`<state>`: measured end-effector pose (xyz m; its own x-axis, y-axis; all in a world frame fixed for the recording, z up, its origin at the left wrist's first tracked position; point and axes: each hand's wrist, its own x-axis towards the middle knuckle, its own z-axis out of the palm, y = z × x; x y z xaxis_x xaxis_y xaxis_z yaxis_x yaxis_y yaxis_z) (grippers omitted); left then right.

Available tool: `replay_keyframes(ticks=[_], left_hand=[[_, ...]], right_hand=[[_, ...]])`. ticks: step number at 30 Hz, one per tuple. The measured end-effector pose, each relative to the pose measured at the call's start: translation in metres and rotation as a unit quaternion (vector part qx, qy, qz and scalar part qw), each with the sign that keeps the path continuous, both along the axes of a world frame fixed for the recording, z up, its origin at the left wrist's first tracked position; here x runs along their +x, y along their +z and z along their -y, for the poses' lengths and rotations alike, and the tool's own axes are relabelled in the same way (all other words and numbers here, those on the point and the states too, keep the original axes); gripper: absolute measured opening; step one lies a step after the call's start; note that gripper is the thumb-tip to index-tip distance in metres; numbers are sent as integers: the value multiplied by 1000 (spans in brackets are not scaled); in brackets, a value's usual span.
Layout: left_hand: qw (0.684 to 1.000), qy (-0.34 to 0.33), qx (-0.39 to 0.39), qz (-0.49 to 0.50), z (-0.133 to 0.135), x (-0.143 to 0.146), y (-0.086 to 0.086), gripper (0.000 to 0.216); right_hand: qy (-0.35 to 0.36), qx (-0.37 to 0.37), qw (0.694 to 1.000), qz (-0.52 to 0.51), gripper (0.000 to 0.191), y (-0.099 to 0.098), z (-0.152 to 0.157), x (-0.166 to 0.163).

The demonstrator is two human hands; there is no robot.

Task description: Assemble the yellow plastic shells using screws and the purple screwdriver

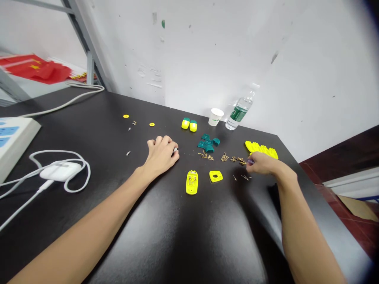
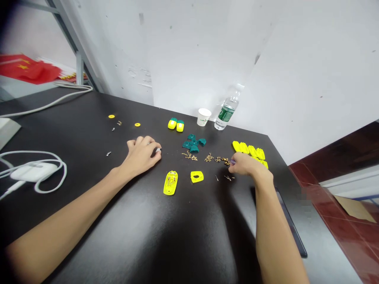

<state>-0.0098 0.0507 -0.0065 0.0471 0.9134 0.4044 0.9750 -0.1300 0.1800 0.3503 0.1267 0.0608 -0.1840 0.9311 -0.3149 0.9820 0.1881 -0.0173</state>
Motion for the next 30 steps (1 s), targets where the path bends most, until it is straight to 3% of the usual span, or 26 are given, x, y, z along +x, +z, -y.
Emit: replay_keyframes(ticks=[7, 12, 15, 17, 20, 22, 24, 26, 30], left_hand=[[1000, -23, 5, -13, 2, 5, 5, 22], [998, -20, 30, 45, 5, 9, 8, 20], [979, -74, 7, 191, 13, 16, 16, 18], [935, -113, -31, 336, 19, 24, 22, 20], [816, -185, -102, 538, 27, 38, 31, 25], [735, -234, -141, 620, 30, 44, 34, 28], [677, -273, -165, 663, 32, 47, 35, 29], [645, -296, -170, 684, 32, 47, 34, 28], [620, -319, -163, 698, 31, 45, 30, 28]], right_hand=[[90, 63, 987, -119, 5, 42, 31, -36], [174, 62, 926, -328, 7, 52, 59, -72], [194, 57, 889, -412, 5, 49, 70, -89], [192, 59, 869, -453, 5, 47, 74, -97], [174, 52, 855, -485, 6, 43, 79, -107], [167, 60, 854, -488, 7, 41, 81, -112], [171, 78, 854, -486, 9, 40, 82, -115], [180, 88, 852, -484, 11, 39, 84, -118], [199, 98, 850, -477, 12, 38, 89, -122]])
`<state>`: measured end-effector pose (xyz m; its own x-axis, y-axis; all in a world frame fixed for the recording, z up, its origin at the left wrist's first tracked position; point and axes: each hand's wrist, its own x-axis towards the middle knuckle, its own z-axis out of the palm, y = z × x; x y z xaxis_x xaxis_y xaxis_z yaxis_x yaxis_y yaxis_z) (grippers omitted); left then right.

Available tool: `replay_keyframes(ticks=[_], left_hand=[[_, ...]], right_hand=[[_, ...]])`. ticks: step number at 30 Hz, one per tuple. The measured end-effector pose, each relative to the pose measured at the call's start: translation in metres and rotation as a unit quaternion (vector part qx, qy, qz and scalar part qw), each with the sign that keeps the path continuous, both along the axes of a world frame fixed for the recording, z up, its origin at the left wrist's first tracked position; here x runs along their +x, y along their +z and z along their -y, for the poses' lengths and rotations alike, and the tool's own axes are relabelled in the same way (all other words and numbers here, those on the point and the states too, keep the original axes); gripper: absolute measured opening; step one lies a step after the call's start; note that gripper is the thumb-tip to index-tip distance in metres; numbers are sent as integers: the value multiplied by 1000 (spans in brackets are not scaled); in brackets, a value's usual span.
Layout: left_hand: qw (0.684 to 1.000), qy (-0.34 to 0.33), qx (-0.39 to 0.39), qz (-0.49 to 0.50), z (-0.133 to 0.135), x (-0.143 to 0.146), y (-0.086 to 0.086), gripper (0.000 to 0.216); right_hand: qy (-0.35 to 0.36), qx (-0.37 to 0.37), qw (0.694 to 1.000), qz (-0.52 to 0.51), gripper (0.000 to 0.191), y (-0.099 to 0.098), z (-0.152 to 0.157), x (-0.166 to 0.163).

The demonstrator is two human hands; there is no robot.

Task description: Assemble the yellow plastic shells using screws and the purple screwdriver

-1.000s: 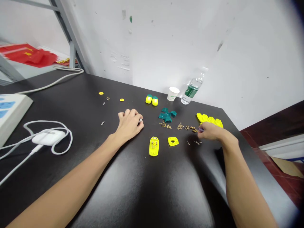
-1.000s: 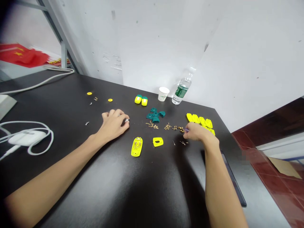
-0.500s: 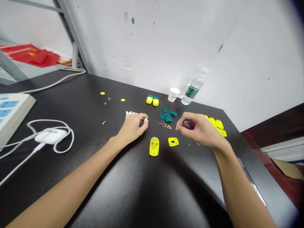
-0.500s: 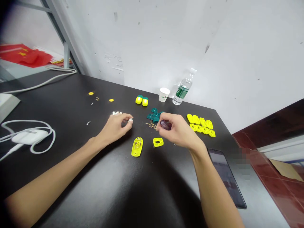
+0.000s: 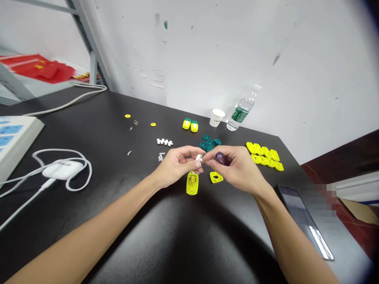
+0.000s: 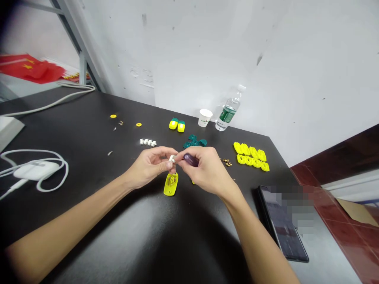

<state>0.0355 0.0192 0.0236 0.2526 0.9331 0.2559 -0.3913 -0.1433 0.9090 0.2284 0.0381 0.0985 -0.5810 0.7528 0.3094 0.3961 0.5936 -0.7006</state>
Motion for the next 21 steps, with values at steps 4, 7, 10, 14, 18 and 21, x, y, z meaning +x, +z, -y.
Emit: replay_keyframes(ticks=[4, 7, 10, 14, 18, 21], left_hand=[[1000, 7, 3, 12, 0, -1, 0, 24], [1000, 14, 4, 10, 1, -1, 4, 27], [1000, 22, -3, 9, 3, 1, 9, 28], [1000, 27, -11, 11, 5, 2, 11, 29], [999, 34, -10, 13, 5, 3, 11, 28], [999, 45, -11, 0, 5, 2, 11, 28]], right_hand=[[-23, 29, 999, -8, 3, -1, 4, -3], [-37, 60, 997, -9, 6, -1, 7, -5], [-34, 91, 995, -1, 10, 0, 10, -5], [-36, 115, 993, 7, 11, 0, 10, -5], [-30, 117, 993, 14, 11, 1, 10, -5], [-31, 122, 992, 16, 11, 1, 11, -5]])
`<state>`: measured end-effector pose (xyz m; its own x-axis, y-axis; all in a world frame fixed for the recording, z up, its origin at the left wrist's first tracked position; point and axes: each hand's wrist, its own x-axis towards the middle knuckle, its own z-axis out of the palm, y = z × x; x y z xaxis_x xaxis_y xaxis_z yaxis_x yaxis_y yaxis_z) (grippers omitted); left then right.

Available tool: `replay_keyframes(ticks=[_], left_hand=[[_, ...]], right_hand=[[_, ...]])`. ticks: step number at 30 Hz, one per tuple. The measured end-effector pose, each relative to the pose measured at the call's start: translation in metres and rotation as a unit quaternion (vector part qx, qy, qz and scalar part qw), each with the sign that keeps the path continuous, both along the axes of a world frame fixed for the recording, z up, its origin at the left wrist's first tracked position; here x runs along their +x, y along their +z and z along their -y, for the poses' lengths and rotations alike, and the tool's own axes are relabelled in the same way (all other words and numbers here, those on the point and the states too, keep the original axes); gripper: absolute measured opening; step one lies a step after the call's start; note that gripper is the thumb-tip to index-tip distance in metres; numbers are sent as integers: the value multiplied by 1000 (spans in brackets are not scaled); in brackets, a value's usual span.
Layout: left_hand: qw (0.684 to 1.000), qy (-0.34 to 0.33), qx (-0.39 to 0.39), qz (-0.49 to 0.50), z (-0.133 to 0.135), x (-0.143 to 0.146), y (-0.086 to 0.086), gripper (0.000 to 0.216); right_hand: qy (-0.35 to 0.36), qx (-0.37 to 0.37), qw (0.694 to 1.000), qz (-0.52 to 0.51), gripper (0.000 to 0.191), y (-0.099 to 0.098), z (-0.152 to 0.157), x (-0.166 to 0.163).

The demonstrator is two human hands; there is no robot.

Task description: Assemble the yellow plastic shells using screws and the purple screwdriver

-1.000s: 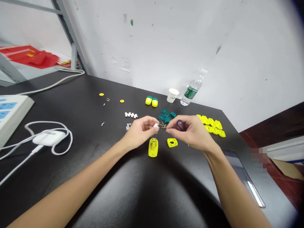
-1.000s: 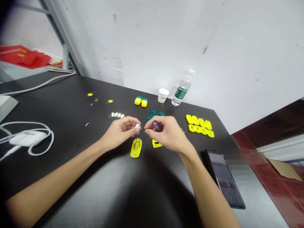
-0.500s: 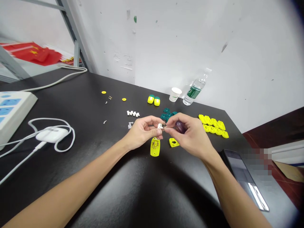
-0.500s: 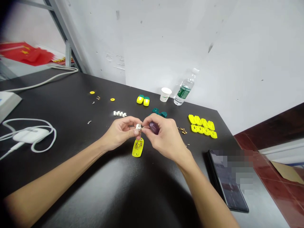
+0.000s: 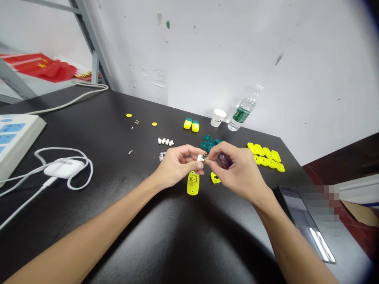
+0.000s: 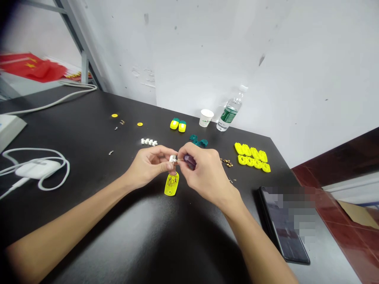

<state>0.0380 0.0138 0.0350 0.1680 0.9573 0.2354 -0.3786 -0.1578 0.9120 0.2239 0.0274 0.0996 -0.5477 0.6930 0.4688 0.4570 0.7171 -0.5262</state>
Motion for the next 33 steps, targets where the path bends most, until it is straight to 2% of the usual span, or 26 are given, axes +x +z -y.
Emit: replay_keyframes(ticks=[9, 16, 24, 30, 33], left_hand=[[999, 15, 2, -44, 3, 0, 2, 28], [995, 10, 18, -101, 3, -2, 1, 22], [998, -24, -18, -54, 2, 0, -3, 33], [998, -16, -14, -57, 2, 0, -4, 30], [999, -6, -14, -52, 2, 1, -4, 30]], right_hand=[[7, -7, 1000, 17, 11, -1, 2, -2], [29, -9, 997, 70, 9, 2, 1, 2], [23, -4, 996, 84, 10, 2, 0, 4], [21, 9, 997, 77, 11, 1, 2, 2], [8, 39, 996, 83, 11, -1, 3, -1]])
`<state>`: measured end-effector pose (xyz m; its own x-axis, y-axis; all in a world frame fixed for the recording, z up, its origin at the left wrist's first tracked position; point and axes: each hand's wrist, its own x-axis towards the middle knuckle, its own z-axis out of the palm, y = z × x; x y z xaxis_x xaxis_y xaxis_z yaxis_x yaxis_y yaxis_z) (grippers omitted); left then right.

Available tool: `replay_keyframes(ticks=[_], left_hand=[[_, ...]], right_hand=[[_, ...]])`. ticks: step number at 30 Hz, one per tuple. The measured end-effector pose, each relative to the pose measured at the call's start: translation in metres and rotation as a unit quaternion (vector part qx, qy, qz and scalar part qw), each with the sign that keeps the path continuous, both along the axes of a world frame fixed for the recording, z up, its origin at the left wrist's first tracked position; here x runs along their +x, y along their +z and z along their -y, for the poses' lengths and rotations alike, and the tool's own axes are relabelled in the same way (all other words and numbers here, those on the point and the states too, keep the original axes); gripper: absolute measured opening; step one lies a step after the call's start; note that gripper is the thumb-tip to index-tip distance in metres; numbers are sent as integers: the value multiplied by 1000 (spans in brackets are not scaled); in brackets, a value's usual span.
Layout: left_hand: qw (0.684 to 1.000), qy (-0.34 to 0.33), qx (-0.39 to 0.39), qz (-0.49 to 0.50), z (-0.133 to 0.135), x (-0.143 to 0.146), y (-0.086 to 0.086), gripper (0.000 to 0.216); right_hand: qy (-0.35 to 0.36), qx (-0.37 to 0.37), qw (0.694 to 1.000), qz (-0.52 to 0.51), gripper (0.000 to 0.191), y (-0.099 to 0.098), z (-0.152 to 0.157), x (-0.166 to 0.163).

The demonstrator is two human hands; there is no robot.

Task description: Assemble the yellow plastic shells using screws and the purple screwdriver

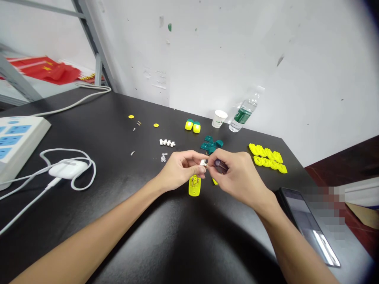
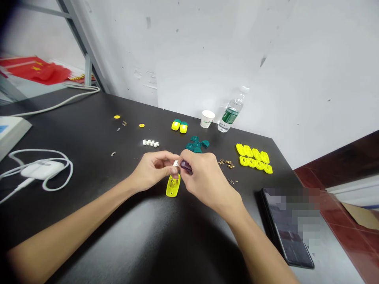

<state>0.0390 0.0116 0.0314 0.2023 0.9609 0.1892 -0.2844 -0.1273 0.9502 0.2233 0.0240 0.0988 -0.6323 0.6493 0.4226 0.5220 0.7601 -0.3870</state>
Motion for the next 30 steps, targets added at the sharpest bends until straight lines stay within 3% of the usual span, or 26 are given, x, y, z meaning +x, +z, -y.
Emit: replay_keyframes(ticks=[3, 9, 16, 19, 30], left_hand=[[1000, -8, 2, 8, 0, 0, -1, 31], [1000, -25, 10, 5, 0, -1, -2, 28], [998, -9, 36, -47, 1, 0, 2, 31], [998, 7, 25, -53, 0, -1, 0, 36], [997, 67, 16, -33, 4, 6, -2, 39]], right_hand=[[3, 0, 1000, 5, 10, 0, -1, 0], [21, -87, 996, -22, 9, 1, -9, 6], [81, -35, 996, -11, 6, -6, -19, 7], [103, -53, 993, -18, 9, -6, -20, 7], [58, -131, 988, -49, 13, -4, -20, 5]])
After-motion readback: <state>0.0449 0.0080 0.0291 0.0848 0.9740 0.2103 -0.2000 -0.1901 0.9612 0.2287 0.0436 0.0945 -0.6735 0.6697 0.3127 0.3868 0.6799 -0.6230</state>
